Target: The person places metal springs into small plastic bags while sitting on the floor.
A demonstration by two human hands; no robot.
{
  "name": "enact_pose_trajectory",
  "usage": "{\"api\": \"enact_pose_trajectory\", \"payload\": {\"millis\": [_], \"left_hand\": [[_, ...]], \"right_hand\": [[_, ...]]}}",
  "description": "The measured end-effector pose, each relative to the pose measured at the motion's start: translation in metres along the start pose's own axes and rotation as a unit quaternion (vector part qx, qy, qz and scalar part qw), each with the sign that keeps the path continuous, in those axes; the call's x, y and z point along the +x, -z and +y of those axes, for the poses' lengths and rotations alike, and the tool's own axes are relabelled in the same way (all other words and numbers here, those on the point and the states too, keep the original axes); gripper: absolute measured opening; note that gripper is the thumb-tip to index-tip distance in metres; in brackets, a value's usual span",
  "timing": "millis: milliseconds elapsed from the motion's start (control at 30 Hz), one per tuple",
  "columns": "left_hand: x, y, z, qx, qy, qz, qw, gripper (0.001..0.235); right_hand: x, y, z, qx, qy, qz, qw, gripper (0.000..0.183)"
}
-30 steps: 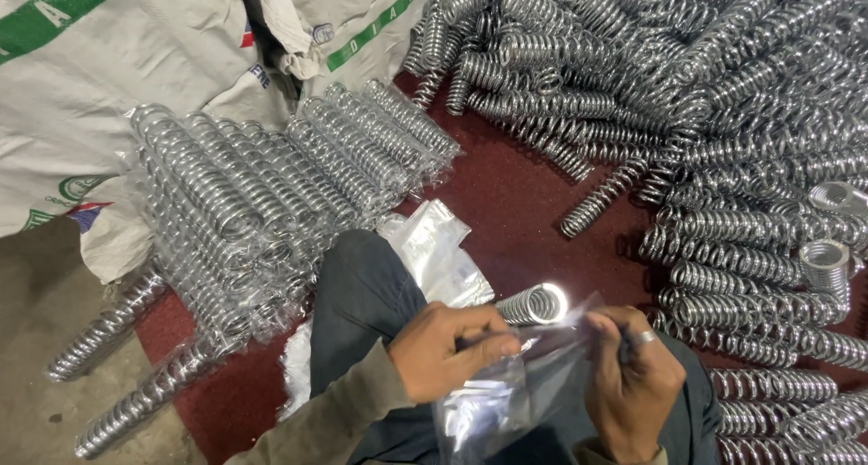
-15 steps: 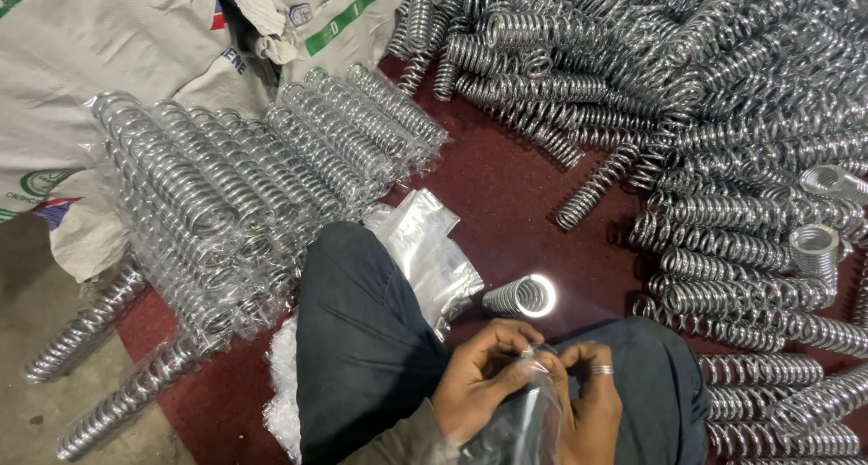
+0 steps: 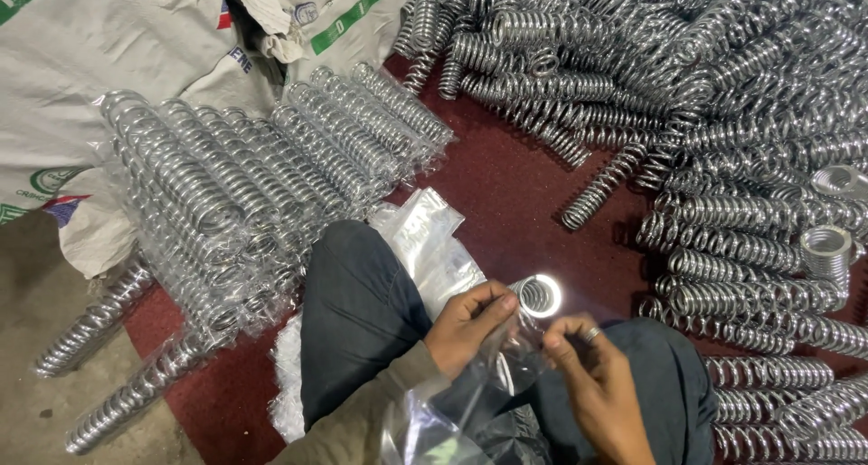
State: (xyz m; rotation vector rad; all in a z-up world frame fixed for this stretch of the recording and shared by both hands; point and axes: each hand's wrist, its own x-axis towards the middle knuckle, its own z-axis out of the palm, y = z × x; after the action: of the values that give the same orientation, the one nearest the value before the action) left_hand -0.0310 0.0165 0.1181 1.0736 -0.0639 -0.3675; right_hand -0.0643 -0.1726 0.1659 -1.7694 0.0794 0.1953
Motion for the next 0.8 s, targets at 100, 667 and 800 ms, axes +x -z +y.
{"api": "enact_pose_trajectory", "payload": {"millis": [100,667,800], "left_hand": [[0.021,0.004,-0.007,0.123,-0.066,0.040,0.989,0.018],[0.084,0.017,-0.023,0.139,0.128,0.061,0.980,0.026],[0.084,0.025,-0.037,0.157,0.120,0.088,0.976,0.030]], "right_hand": [[0.025,0.009,-0.020,-0.229,0.071,0.039,0.970,0.020],[0.089,0.008,0.042,-0.010,-0.103,0.005,0.995,0.031],[0.080,-0.013,0.053,0.003,-0.116,-0.006,0.993,0.031]]}}
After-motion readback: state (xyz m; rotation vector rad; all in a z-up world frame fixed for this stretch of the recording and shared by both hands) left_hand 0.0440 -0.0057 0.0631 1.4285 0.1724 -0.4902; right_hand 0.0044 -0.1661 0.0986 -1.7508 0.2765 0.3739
